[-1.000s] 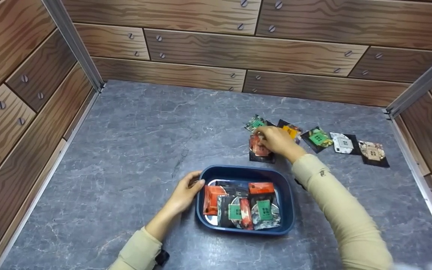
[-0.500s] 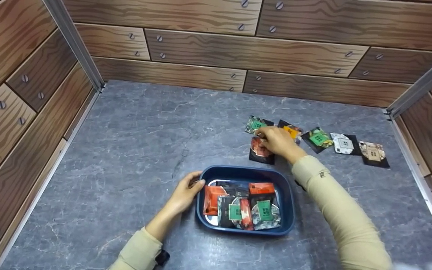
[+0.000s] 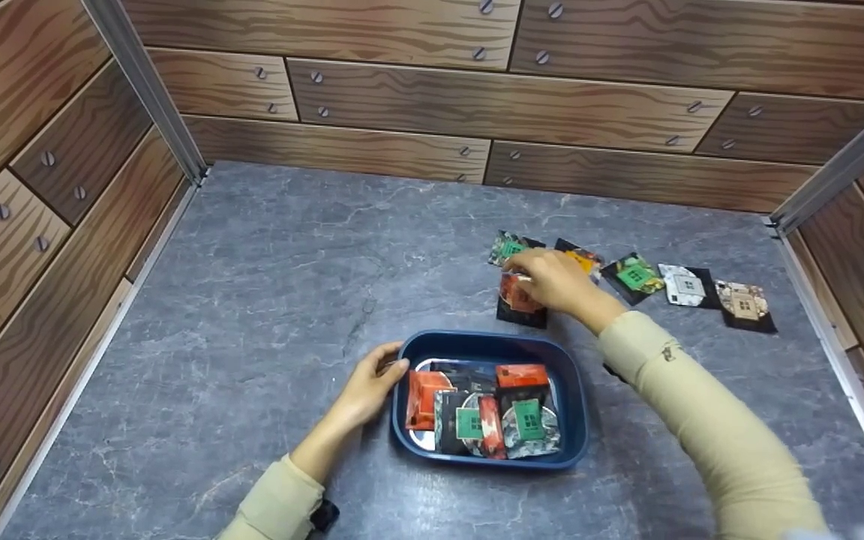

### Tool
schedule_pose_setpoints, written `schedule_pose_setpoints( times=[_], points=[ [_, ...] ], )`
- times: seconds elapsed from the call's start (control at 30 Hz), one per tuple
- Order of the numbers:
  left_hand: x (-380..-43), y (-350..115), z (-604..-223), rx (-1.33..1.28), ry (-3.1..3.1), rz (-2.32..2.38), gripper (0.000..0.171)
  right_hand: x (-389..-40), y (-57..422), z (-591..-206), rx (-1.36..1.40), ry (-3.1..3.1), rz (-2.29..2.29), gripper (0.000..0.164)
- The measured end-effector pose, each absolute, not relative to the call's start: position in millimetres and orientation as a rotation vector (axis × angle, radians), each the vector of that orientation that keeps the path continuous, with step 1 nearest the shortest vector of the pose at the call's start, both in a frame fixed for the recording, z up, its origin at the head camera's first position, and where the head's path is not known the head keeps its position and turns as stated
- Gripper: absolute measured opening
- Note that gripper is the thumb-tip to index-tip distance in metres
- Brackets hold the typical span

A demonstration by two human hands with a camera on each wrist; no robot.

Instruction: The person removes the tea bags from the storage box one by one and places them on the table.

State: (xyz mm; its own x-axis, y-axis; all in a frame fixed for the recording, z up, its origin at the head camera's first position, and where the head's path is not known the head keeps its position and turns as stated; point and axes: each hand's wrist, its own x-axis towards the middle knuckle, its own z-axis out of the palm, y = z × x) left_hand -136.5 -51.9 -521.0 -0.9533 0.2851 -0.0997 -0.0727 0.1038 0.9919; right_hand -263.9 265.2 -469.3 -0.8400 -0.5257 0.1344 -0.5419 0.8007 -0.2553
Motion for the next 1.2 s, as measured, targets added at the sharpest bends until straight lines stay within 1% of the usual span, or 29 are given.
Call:
schedule_pose_setpoints(
  times=[0.23, 0.63, 0.97, 1.2],
  points=[
    [-135.8, -51.3, -520.0, 0.203, 2.12, 1.93, 0.039, -244.0, 253.5, -455.0, 1.172, -2.694, 0.35, 0.02],
    [-135.9, -51.8, -521.6, 0.238, 2.124, 1.949, 0.039, -197.3, 229.0, -445.8, 1.548, -2.639, 0.082, 0.023],
    [-135.4, -52.6, -521.5, 0.222, 2.139, 1.927, 0.039, -182.5, 221.7, -436.2, 1.602, -2.547, -0.052, 0.023],
    [-135.8, -52.6, -520.7, 0.227, 2.144, 1.92, 0.039, -165.5, 213.7, -433.4, 1.665, -2.515, -0.123, 0.021]
  ],
)
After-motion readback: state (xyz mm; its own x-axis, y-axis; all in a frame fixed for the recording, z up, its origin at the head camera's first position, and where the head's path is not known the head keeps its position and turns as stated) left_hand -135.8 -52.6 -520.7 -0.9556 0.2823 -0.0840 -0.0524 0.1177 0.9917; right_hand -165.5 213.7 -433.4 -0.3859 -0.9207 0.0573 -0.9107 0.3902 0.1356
